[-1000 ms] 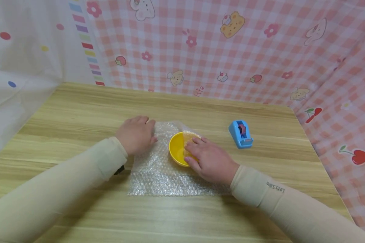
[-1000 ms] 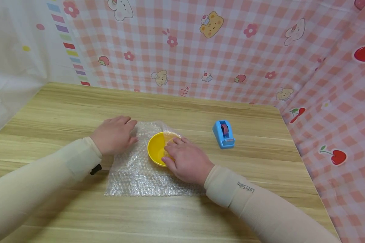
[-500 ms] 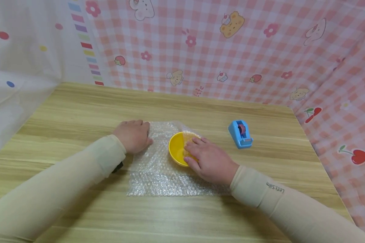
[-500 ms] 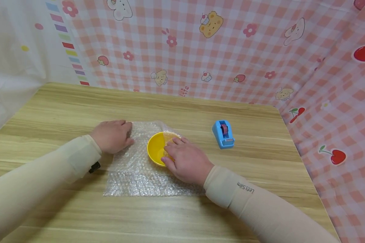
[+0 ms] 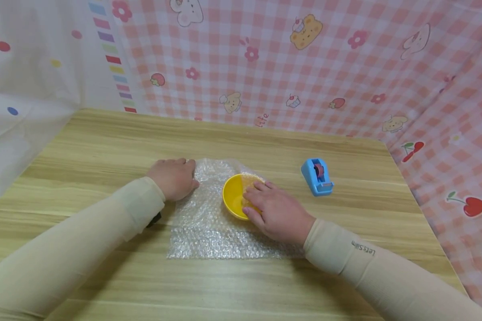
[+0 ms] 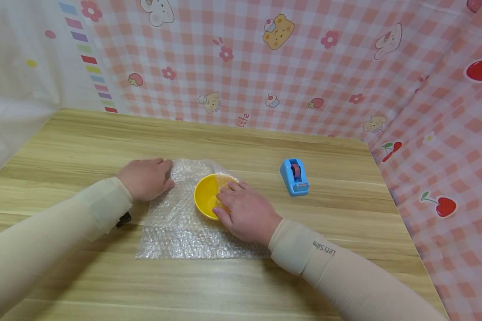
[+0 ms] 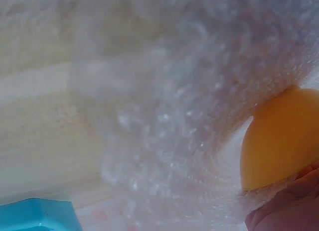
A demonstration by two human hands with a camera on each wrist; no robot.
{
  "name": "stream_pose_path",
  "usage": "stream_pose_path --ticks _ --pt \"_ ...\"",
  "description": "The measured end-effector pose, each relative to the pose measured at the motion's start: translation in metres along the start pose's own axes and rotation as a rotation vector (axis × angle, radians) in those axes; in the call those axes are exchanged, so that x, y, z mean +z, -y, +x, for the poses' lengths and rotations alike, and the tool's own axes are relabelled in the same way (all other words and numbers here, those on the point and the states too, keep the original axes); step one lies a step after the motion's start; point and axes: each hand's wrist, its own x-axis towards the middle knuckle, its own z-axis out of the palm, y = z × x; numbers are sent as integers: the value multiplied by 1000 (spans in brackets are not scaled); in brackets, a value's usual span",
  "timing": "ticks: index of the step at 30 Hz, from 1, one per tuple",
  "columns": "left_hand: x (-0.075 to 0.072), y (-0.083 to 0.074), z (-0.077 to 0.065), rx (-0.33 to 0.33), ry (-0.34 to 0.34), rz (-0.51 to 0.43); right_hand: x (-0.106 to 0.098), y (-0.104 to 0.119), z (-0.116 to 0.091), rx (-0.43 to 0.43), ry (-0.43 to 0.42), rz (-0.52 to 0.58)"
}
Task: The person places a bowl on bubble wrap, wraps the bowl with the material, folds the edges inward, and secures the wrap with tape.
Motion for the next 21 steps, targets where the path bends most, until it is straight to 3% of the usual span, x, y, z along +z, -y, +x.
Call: stream_pose_path --ticks 21 --pt "7 -2 4 89 -101 8 0 0 -1 -14 -14 7"
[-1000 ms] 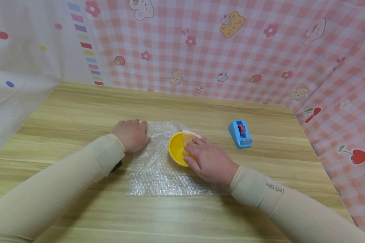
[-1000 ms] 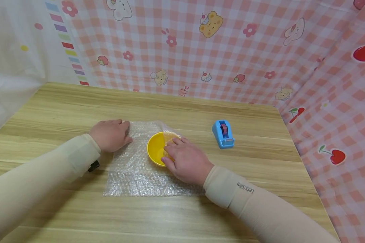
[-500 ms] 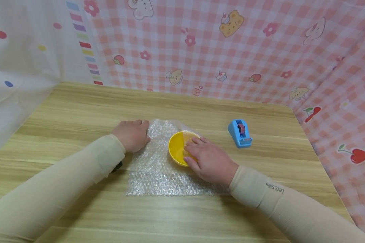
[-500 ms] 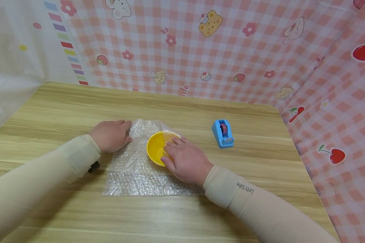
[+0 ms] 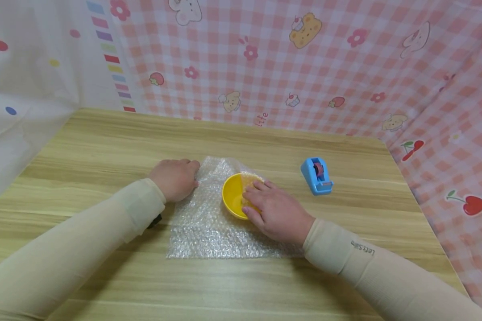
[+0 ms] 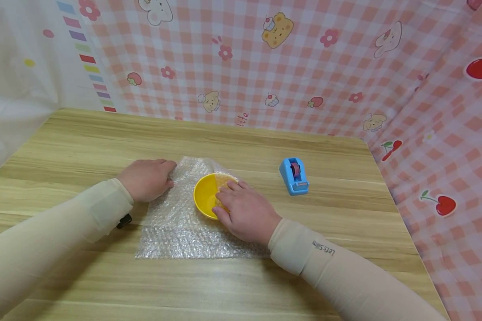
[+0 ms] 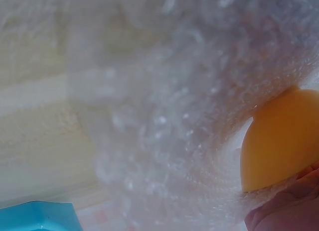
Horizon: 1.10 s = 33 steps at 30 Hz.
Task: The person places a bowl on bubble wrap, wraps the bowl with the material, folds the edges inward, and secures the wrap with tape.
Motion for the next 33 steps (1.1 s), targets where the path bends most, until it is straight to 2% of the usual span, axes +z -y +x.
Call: stream_pose_path --ticks 9,14,18,23,33 --pt "0 -1 0 11 -27 12 1 0 1 22 20 3" --pt "0 -2 1 16 -50 -18 1 0 1 22 19 -4" --pt "1 -3 1 17 -64 -74 1 0 1 20 16 -7" --pt "0 -4 0 -6 -46 -148 1 0 1 22 16 -7" --pt "-4 -4 -2 -98 -33 -313 1 1 1 23 15 -5"
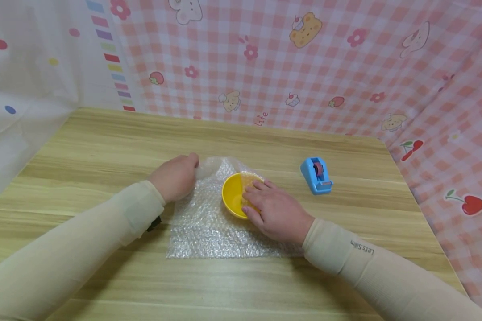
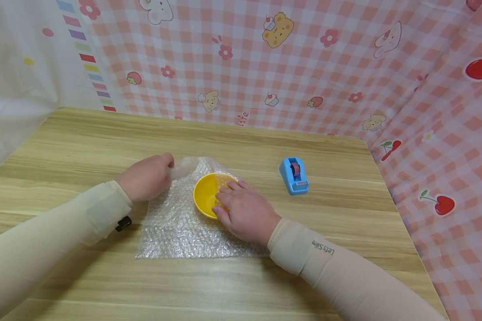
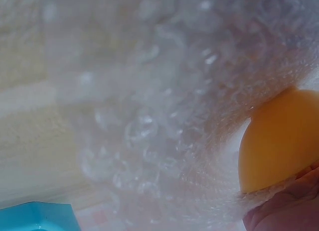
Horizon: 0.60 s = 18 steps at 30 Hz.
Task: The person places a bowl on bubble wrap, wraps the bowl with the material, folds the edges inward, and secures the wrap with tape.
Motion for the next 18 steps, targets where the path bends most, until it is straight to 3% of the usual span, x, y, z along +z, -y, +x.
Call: stream_pose_path --ticks 11,18 --pt "-7 0 -4 -89 -8 -55 1 0 1 5 3 -2" --pt "-8 0 -4 -75 -64 -107 0 1 1 2 7 -2"
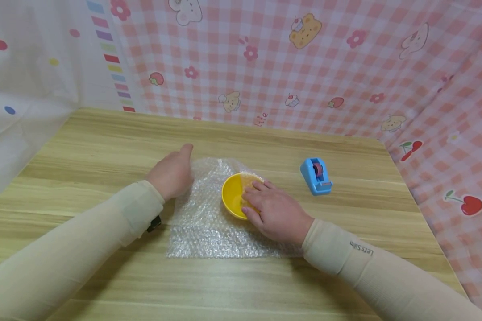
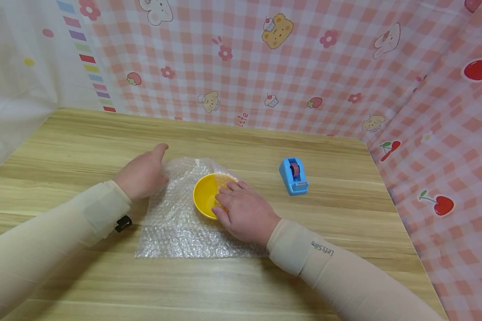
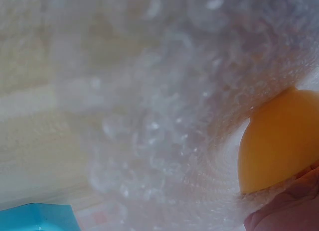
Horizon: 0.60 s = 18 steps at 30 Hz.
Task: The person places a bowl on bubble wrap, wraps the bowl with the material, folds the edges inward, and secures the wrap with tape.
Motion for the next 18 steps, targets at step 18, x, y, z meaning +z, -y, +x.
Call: stream_pose_path --ticks 18 --pt "2 -5 0 55 -39 85 1 0 -1 -9 -8 -2"
